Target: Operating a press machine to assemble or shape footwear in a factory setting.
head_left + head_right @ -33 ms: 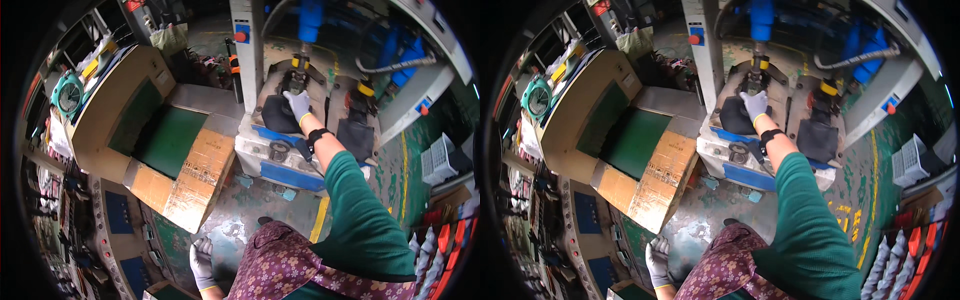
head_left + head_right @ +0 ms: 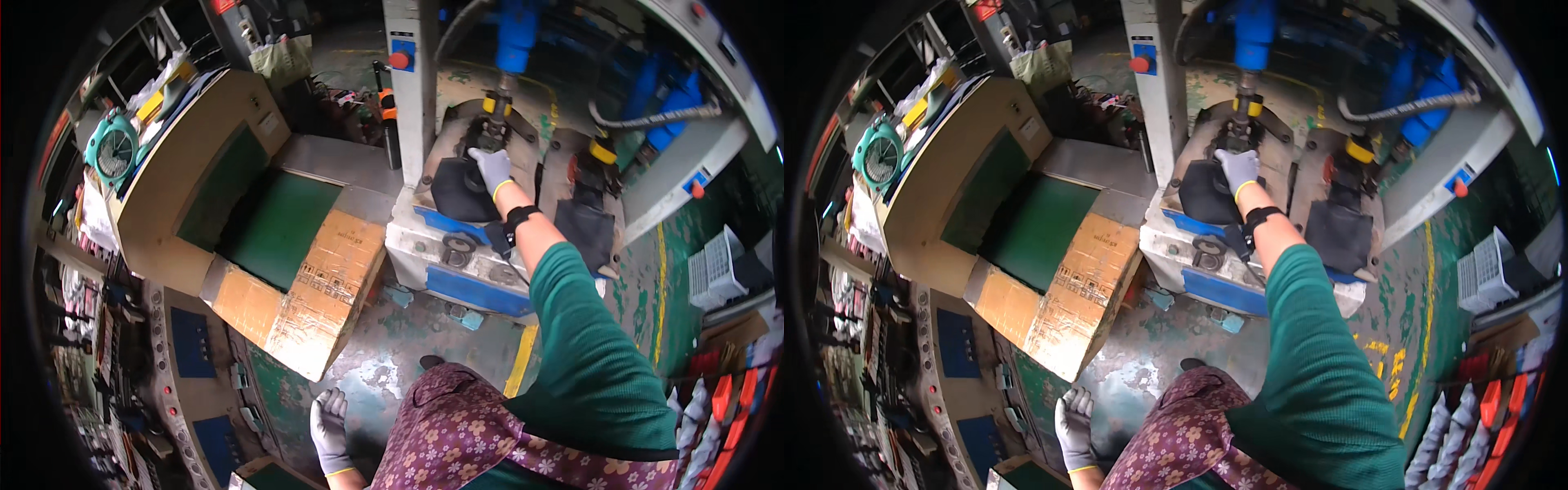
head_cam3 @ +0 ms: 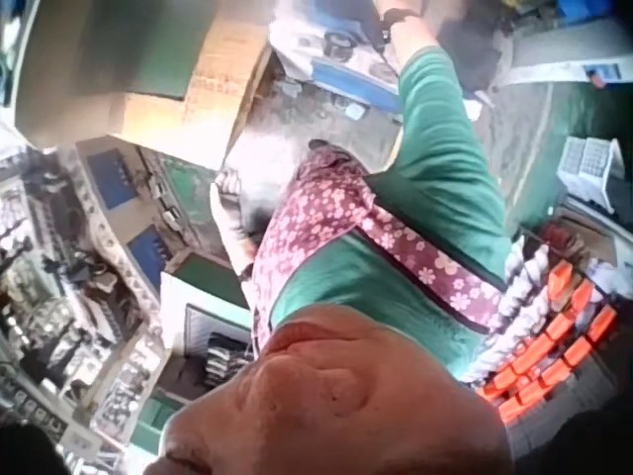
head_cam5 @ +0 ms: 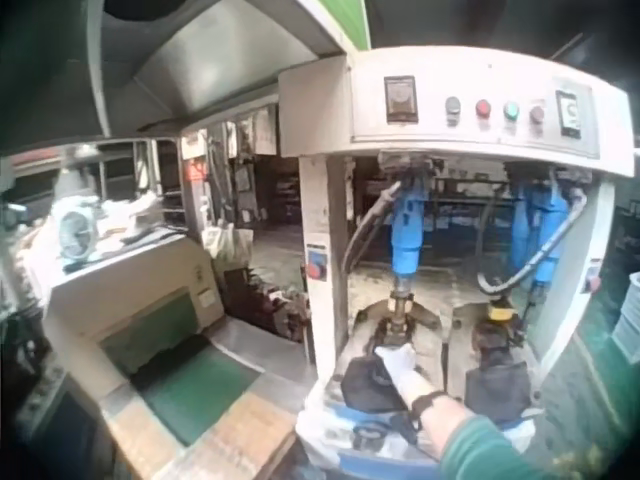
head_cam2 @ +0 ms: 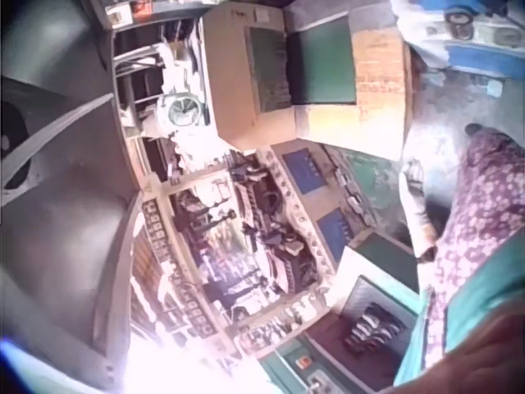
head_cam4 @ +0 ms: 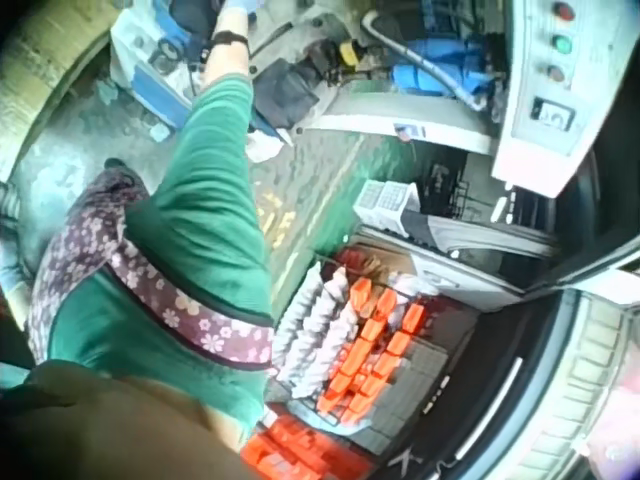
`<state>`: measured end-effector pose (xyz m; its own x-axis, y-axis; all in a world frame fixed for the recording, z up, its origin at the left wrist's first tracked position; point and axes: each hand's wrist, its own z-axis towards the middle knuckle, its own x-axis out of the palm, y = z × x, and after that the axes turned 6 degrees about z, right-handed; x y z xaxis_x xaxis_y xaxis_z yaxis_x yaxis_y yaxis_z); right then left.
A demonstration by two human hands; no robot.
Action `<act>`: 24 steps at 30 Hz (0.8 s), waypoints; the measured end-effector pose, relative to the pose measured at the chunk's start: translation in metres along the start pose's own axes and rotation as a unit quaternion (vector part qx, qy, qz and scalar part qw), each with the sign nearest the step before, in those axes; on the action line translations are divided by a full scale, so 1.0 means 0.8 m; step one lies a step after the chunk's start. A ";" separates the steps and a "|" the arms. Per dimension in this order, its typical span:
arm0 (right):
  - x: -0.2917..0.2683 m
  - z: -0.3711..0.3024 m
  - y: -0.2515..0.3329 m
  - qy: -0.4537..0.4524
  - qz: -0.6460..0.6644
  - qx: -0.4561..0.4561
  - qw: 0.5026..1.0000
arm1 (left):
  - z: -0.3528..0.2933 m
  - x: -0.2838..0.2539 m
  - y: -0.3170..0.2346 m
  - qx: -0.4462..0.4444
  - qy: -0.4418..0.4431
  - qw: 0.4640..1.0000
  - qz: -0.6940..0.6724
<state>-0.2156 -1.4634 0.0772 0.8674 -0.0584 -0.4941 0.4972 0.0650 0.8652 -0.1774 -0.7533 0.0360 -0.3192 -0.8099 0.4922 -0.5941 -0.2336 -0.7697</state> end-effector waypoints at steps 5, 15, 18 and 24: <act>0.055 0.024 0.014 0.128 0.139 0.100 0.977 | -0.034 -0.023 0.038 -0.017 -0.114 0.993 0.033; 0.014 0.000 0.002 0.228 0.324 0.100 0.912 | -0.053 -0.086 0.115 -0.036 -0.210 0.976 -0.040; -0.025 -0.117 -0.022 0.100 0.346 -0.092 0.929 | -0.085 -0.183 0.102 0.091 -0.380 0.903 0.176; -0.141 -0.382 -0.178 0.565 -0.070 -0.041 0.821 | -0.212 -0.287 0.067 -0.149 -0.681 0.452 0.556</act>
<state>-0.3786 -1.1618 -0.0163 0.2421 0.8879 -0.3912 0.5527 0.2052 0.8077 -0.2609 -0.4884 -0.0493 0.0872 0.0355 -0.9956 -0.7637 0.6440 -0.0439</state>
